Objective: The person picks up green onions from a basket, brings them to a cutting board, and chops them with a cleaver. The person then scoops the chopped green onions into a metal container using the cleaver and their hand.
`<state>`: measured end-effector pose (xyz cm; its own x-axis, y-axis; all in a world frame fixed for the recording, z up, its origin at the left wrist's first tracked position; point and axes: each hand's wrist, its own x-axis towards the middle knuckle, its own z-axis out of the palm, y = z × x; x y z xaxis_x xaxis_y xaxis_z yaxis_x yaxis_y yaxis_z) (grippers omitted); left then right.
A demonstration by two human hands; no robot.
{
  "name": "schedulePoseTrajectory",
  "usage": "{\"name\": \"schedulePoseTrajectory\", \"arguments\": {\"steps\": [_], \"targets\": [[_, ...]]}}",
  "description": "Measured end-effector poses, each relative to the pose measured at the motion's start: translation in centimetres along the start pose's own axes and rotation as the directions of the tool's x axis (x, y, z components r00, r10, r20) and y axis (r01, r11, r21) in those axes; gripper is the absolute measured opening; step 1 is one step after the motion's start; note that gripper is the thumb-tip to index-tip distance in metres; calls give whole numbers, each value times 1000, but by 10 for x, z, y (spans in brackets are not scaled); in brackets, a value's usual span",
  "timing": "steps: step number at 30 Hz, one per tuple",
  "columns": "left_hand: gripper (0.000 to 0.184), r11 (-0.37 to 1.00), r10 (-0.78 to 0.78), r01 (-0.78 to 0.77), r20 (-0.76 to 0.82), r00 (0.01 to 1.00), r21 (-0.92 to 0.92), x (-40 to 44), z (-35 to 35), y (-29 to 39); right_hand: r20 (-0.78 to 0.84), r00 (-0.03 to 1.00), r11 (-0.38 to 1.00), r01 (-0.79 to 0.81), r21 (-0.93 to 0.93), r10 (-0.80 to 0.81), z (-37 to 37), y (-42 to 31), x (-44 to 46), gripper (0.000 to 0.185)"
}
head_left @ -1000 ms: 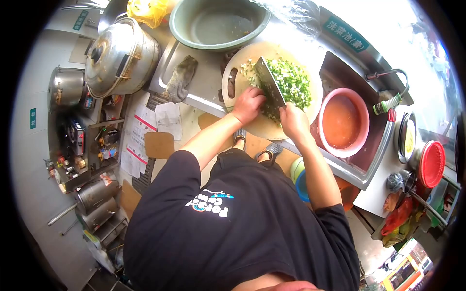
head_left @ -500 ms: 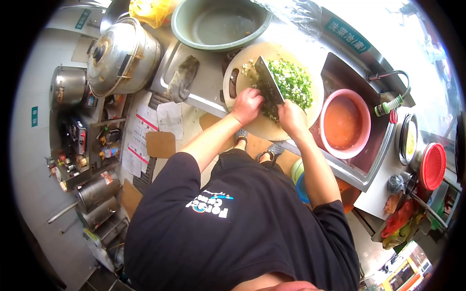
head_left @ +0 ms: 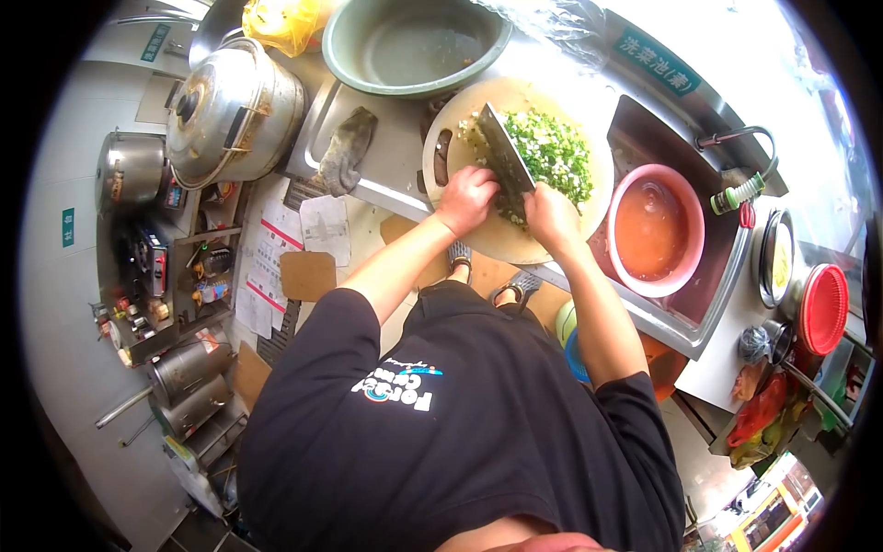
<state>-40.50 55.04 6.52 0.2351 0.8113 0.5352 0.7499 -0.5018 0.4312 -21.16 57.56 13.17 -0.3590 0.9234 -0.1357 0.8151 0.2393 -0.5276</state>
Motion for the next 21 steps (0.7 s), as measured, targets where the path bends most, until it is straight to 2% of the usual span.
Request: {"name": "schedulePoseTrajectory", "arguments": {"steps": [3,6,9,10,11,13,16,21], "targets": [[17,999,-51,51,45,998,-8,0,6,-1,-8,1000,1000,-3,-8,3,-15,-8,-18,23],[20,997,-57,60,66,996,-46,1,3,0,93,992,993,-72,-95,80,-16,-16,-22,21],[24,998,-60,56,150,987,34,-3,3,-5,104,988,991,-104,-84,113,6,-15,-12,17],[26,997,-37,26,138,990,76,-6,2,-4,76,988,982,-121,-145,133,20,-9,-5,21],[28,997,-28,16,173,985,74,-8,3,-8,63,991,990,-109,-85,114,28,-6,0,21],[23,997,12,-19,91,996,73,-5,2,-5,100,989,994,-107,-24,109,21,-7,13,21],[21,995,54,-58,46,997,80,-3,1,-3,25,996,995,-86,52,85,15,-2,9,23],[18,996,-71,77,103,992,-49,-4,8,-9,61,996,994,-72,88,67,-7,-13,-20,22]]}}
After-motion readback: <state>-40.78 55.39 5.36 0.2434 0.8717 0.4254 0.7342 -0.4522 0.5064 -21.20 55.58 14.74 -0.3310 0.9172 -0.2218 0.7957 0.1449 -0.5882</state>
